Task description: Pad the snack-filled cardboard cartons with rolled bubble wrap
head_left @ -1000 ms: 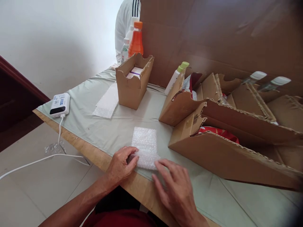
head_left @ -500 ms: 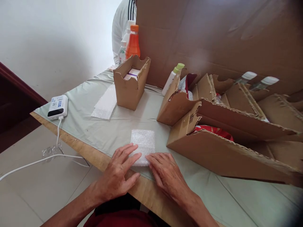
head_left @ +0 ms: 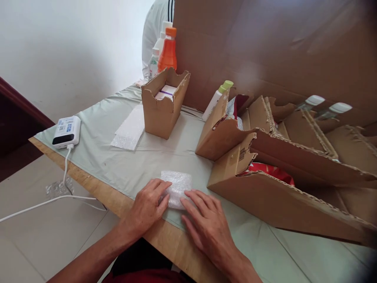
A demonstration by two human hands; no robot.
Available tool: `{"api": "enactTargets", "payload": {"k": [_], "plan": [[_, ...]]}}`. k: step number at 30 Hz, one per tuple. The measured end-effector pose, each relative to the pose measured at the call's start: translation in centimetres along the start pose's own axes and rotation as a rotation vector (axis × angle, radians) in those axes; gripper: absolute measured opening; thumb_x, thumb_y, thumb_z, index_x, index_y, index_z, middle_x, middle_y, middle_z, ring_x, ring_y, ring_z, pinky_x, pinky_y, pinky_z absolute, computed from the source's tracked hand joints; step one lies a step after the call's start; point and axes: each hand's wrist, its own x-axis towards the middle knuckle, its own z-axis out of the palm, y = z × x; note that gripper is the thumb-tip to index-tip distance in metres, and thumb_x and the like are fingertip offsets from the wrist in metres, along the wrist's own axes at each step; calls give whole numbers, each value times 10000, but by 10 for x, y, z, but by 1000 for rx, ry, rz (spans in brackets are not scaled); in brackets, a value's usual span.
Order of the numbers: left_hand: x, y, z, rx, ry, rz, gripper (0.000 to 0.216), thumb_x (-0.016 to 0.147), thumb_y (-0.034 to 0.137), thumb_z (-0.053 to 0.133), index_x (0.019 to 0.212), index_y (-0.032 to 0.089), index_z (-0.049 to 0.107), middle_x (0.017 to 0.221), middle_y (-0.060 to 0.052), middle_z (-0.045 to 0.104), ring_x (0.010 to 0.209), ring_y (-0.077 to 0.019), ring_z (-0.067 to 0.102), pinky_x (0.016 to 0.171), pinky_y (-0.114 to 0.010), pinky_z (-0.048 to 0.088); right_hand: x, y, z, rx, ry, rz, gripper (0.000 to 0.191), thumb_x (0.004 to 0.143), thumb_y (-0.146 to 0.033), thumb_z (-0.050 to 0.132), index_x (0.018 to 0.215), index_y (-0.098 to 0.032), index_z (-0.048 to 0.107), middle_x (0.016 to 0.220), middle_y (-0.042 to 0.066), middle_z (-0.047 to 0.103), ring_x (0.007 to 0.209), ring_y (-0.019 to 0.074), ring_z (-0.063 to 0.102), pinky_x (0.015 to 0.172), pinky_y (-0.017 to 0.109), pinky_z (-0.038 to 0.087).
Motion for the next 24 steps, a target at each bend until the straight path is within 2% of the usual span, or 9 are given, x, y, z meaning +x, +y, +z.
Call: {"api": "enactTargets", "payload": {"k": [3, 6, 9, 12, 15, 18, 20, 22, 24], "plan": [[-5, -1, -1, 87, 122, 6, 289, 932, 197, 533, 1186, 192, 672, 1108, -126, 687, 1051, -289, 648, 894, -449, 558, 8, 5, 12, -8, -58, 3, 322, 964, -142, 520, 1254, -187, 651, 1269, 122, 715, 1225, 292, 608, 966, 463, 449], [-18, 1, -10, -50, 201, -106, 282, 926, 266, 584, 1191, 209, 660, 1100, -112, 670, 982, -246, 655, 841, -394, 573, 15, 16, 18, 67, -46, 51, 296, 978, -159, 519, 1231, -195, 668, 1194, 113, 745, 1176, 266, 640, 940, 436, 477], [-35, 8, -19, -404, 85, -371, 269, 914, 353, 624, 1134, 209, 678, 1012, -89, 698, 865, -207, 676, 738, -332, 588, 14, 18, 16, 177, 19, 127, 262, 979, -174, 532, 1199, -200, 672, 1125, 98, 764, 1090, 246, 675, 898, 411, 500], [-43, 20, -19, -867, -74, -570, 473, 845, 462, 719, 1230, 195, 650, 1150, -130, 726, 1035, -265, 703, 864, -394, 601, 7, 3, 7, 247, 111, 172, 257, 976, -152, 526, 1194, -203, 652, 1105, 92, 760, 1045, 238, 674, 899, 409, 492], [-45, 32, -10, -1140, -121, -589, 624, 781, 496, 789, 1301, 193, 625, 1261, -139, 702, 1196, -314, 648, 1073, -491, 498, -1, -20, -9, 360, 60, 177, 266, 963, -135, 541, 1198, -214, 638, 1095, 67, 748, 1028, 223, 652, 914, 395, 481], [-48, 37, 2, -1188, -151, -613, 677, 751, 504, 817, 1329, 214, 615, 1228, -109, 716, 1178, -316, 647, 1108, -511, 458, -13, -35, -22, 513, -101, 234, 261, 980, -144, 523, 1179, -258, 648, 1044, 18, 738, 956, 188, 639, 892, 357, 493], [-52, 33, 9, -1175, -173, -624, 639, 749, 506, 821, 1296, 236, 630, 1165, -83, 731, 1123, -303, 665, 1057, -483, 497, -25, -36, -25, 557, -100, 294, 263, 986, -174, 512, 1187, -275, 650, 1042, 15, 734, 957, 190, 639, 901, 358, 505], [-57, 28, 15, -1139, -181, -596, 534, 746, 500, 825, 1201, 272, 665, 1059, -45, 741, 1009, -272, 687, 937, -424, 557, -42, -32, -25, 534, -13, 368, 301, 974, -265, 559, 1267, -269, 625, 1169, 58, 718, 1078, 230, 638, 967, 402, 505], [-58, 25, 19, -1095, -190, -542, 445, 725, 496, 840, 1093, 298, 688, 948, -12, 727, 872, -234, 679, 789, -353, 573, -60, -28, -23, 539, 53, 457, 516, 938, -434, 625, 1414, -255, 539, 1389, 125, 622, 1252, 293, 587, 1047, 462, 485]]}}
